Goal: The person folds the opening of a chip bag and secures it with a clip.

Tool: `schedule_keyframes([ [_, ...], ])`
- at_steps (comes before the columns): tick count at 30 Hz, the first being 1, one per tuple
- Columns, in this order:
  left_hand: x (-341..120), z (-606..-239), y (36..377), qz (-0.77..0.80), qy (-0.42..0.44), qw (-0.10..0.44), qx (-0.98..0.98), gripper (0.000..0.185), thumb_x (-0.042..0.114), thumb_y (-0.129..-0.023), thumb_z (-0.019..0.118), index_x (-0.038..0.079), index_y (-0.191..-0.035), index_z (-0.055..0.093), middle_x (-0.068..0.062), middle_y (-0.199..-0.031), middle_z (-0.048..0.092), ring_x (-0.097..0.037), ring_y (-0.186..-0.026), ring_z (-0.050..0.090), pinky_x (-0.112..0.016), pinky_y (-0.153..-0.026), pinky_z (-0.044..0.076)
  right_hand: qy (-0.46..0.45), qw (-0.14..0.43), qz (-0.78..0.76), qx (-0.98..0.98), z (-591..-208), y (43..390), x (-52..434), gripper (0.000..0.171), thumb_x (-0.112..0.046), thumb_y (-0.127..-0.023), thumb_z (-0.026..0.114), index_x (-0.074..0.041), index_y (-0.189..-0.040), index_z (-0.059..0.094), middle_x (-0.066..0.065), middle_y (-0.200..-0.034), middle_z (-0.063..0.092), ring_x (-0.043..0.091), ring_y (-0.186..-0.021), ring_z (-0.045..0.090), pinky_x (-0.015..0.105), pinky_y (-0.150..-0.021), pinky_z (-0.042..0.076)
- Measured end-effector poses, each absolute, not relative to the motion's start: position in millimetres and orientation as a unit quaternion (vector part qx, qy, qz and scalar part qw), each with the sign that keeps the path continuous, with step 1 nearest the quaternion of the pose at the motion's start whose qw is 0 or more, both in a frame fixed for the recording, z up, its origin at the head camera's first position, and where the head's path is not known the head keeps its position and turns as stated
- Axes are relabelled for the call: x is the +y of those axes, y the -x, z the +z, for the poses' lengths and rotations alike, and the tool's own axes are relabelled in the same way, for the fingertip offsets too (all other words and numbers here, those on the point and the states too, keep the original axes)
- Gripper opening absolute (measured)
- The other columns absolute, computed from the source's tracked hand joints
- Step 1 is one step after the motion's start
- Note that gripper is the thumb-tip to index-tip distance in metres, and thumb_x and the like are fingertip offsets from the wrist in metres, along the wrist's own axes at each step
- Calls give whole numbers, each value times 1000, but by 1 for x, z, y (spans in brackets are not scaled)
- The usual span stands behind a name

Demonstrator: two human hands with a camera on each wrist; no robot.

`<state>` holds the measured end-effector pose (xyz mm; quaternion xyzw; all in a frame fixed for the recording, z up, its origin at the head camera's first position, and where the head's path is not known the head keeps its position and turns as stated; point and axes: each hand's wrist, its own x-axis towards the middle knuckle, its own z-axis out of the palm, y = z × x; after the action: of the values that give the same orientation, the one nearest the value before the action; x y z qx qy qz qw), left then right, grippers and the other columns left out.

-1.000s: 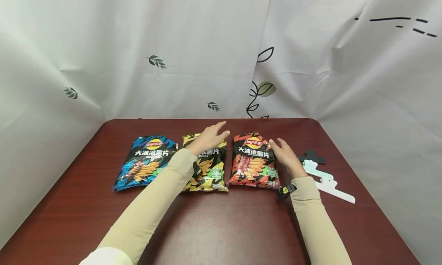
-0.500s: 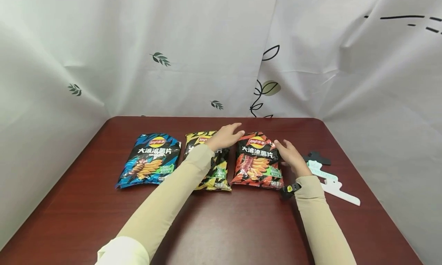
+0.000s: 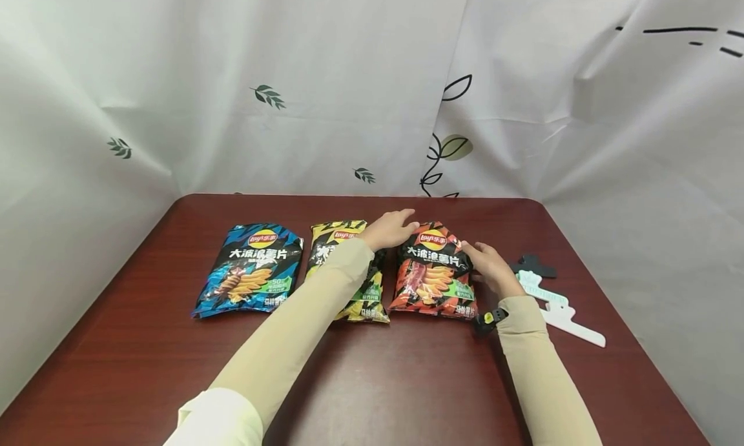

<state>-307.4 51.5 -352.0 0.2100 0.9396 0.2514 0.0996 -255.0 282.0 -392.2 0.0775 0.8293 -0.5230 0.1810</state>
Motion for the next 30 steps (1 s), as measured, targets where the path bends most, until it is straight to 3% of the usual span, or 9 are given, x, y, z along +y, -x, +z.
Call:
schedule_keyframes([
  [9, 58, -356, 308, 237, -232, 130, 934, 53, 35, -105, 35, 13, -153, 27, -5, -155, 35, -20, -141, 37, -36, -113, 33, -80, 184, -522, 829, -396, 256, 284, 80, -46, -101, 34, 11, -150, 5, 34, -146, 28, 38, -125, 44, 51, -105, 40],
  [16, 56, -356, 304, 229, -246, 156, 929, 54, 32, -104, 38, 10, -152, 28, -9, -153, 37, -22, -140, 37, -36, -112, 34, -75, 196, -535, 818, -399, 261, 283, 75, -39, -103, 34, 11, -150, 5, 34, -147, 26, 36, -126, 44, 47, -102, 44],
  [19, 56, -355, 302, 228, -250, 170, 926, 54, 31, -104, 39, 8, -152, 29, -10, -152, 38, -24, -139, 39, -38, -111, 36, -69, 197, -534, 819, -400, 261, 282, 68, -33, -105, 31, 10, -150, 5, 32, -145, 30, 32, -121, 50, 41, -96, 49],
  [21, 56, -356, 302, 232, -249, 173, 924, 53, 30, -103, 39, 8, -151, 30, -11, -148, 43, -22, -130, 48, -35, -104, 41, -60, 194, -535, 820, -401, 260, 282, 64, -29, -105, 32, 10, -150, 7, 31, -141, 35, 25, -111, 57, 37, -89, 52],
  [23, 55, -357, 302, 242, -246, 171, 923, 52, 30, -103, 41, 7, -149, 35, -11, -136, 53, -20, -109, 58, -31, -91, 46, -54, 189, -541, 818, -401, 259, 282, 61, -24, -105, 35, 9, -150, 10, 29, -139, 38, 17, -103, 58, 34, -85, 53],
  [26, 55, -358, 303, 262, -240, 164, 920, 49, 28, -102, 44, 5, -145, 40, -11, -123, 58, -18, -87, 55, -29, -76, 43, -54, 178, -553, 812, -402, 258, 282, 59, -18, -104, 39, 7, -151, 13, 26, -135, 41, 11, -94, 59, 33, -82, 54],
  [30, 56, -357, 303, 268, -234, 157, 921, 52, 28, -101, 46, 3, -146, 38, -14, -134, 54, -21, -97, 56, -31, -81, 45, -55, 170, -560, 809, -400, 256, 281, 58, -15, -103, 39, 6, -151, 13, 25, -134, 41, 9, -90, 59, 33, -80, 54],
])
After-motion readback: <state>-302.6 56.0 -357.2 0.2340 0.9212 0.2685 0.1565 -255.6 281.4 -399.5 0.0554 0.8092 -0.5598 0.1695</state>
